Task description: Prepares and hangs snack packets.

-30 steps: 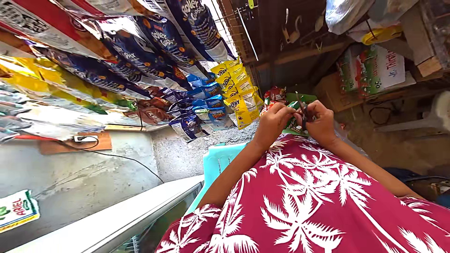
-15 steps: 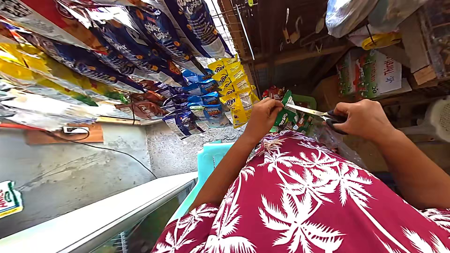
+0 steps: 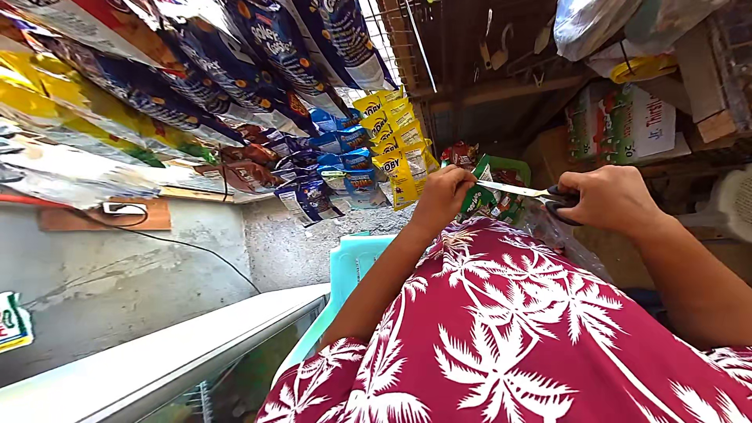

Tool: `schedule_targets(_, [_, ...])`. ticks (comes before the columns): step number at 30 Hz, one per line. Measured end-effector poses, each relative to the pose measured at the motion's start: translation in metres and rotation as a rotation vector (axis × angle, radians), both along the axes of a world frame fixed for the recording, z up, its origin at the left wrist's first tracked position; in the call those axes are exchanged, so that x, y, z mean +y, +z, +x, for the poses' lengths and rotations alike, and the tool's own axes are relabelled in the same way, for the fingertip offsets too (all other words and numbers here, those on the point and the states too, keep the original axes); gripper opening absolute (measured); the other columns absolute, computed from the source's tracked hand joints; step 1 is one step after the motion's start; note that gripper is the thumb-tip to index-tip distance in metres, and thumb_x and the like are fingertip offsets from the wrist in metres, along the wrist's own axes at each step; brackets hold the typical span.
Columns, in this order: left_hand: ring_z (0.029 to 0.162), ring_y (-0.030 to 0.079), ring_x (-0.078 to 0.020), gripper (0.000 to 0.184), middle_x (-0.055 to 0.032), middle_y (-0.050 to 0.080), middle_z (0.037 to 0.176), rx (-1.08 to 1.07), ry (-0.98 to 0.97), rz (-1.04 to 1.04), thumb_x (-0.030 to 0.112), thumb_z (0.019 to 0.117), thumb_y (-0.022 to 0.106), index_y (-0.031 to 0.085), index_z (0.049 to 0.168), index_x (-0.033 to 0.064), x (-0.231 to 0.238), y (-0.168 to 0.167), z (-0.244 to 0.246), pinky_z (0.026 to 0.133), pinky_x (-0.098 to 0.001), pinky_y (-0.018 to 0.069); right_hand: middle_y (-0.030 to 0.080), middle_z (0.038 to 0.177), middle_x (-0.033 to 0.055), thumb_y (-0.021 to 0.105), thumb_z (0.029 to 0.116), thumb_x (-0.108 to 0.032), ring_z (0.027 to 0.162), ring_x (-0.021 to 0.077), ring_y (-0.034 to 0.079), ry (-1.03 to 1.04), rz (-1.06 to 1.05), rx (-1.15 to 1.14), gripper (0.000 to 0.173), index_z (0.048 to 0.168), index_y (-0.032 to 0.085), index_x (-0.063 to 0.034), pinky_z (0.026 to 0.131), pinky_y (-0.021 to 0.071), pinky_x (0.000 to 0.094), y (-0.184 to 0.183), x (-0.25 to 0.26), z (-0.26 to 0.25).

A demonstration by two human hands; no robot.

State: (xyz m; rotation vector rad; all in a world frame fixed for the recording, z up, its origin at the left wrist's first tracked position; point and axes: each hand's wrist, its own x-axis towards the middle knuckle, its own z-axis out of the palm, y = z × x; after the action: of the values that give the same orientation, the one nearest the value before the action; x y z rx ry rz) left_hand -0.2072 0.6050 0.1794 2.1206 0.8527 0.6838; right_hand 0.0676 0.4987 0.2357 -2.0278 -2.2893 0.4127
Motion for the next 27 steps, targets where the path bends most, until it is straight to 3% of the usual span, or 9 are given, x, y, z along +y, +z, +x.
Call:
schedule_targets(15, [0.083,0.069,-0.0305,0.013,-0.0206,0.069,0.09,0.067,-0.09,0.04,-0.004,0.0951,0.062,0.073,0.1,-0.0071,-0.001,0.0,-0.015,0.08,-0.0405,0.0572,0.058,0.056,0.0102,0.086,0.0769,-0.02,0.054,0.0339,0.062,0.042,-0.012,-0.054,0.025,0.074,0.064,-0.0083,0.047,0.0407,0.0516,0.003,0.004,-0.017])
schedule_targets(21, [0.084,0.069,-0.0322,0.013,-0.021,0.068,0.089,0.09,-0.132,0.065,-0.005,0.0956,0.061,0.072,0.099,-0.0075,0.001,-0.002,-0.019,0.081,-0.0419,0.0573,0.06,0.059,0.0132,0.084,0.0806,-0.02,0.057,0.0364,0.064,0.05,-0.066,-0.104,0.024,0.078,0.065,-0.006,0.05,0.0423,0.0529,0.007,0.008,-0.024])
schedule_targets(27, [0.087,0.069,-0.0337,0.014,-0.0209,0.068,0.091,0.127,-0.197,0.049,-0.004,0.0969,0.058,0.072,0.1,-0.0066,0.006,0.0,-0.023,0.085,-0.0451,0.0566,0.059,0.058,0.0154,0.085,0.0775,-0.016,0.056,0.0388,0.063,0.113,-0.002,-0.11,0.024,0.079,0.065,-0.0036,0.049,0.0426,0.0536,0.007,0.01,-0.024])
